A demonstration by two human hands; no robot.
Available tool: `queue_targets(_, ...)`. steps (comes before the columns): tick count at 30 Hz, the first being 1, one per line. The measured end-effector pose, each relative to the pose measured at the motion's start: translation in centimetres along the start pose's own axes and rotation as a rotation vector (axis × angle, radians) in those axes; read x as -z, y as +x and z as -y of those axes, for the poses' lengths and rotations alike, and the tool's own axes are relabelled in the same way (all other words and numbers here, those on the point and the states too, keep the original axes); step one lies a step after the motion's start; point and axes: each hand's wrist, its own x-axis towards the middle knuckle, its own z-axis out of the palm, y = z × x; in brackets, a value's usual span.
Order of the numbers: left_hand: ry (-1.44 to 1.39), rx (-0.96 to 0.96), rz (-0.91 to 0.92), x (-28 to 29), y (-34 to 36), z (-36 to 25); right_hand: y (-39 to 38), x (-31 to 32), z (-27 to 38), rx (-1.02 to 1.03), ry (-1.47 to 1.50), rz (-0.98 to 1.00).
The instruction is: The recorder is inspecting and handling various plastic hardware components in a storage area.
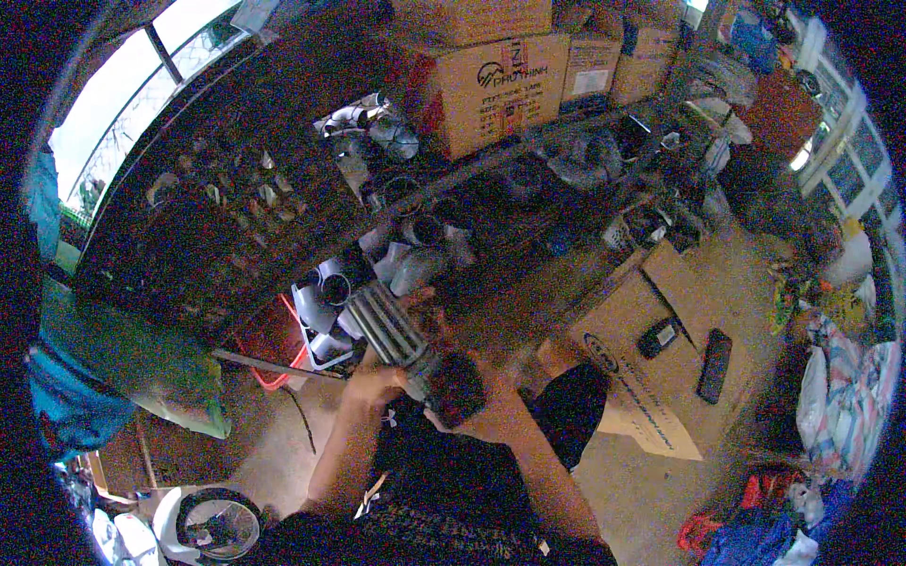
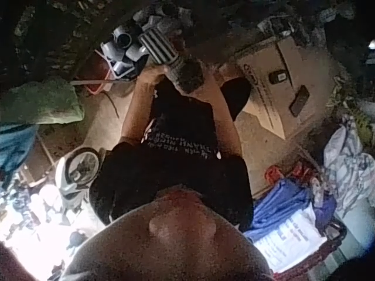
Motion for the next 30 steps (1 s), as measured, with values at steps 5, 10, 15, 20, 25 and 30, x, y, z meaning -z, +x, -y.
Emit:
queue_targets(5, -0.1, 0.094, -0.108, -1.4, -0.3, -0.7, 0.5, 0.6, -2.0, 0.055, -0.068, -0.216)
queue_targets(10, -0.009, 0.026, -0.111, -0.8, -1.4, -0.5, 0.6, 1.5, 0.6, 0.105, -0.273, -0.264)
queue_targets(15, 0.535, 0.008, -0.1, 1.3, -2.1, -2.0, -0.3, 0.8, 1.0, 0.115, -0.272, -0.099)
queue_targets(20, -0.067, -0.113, -0.043, -0.8, -0.1, -0.9, 0.3, -1.1, -1.3, -0.059, -0.073, 0.084)
queue_targets(25, -0.179, -0.03, -0.085, -0.1, -1.7, -1.0, 0.0, 0.9, -3.8, 0.035, -0.071, -0.208)
queue_targets(30, 0.107, -0.002, -0.21, 1.3, -1.5, -0.2, 0.3, 1.4, -3.6, 0.077, -0.402, -0.134)
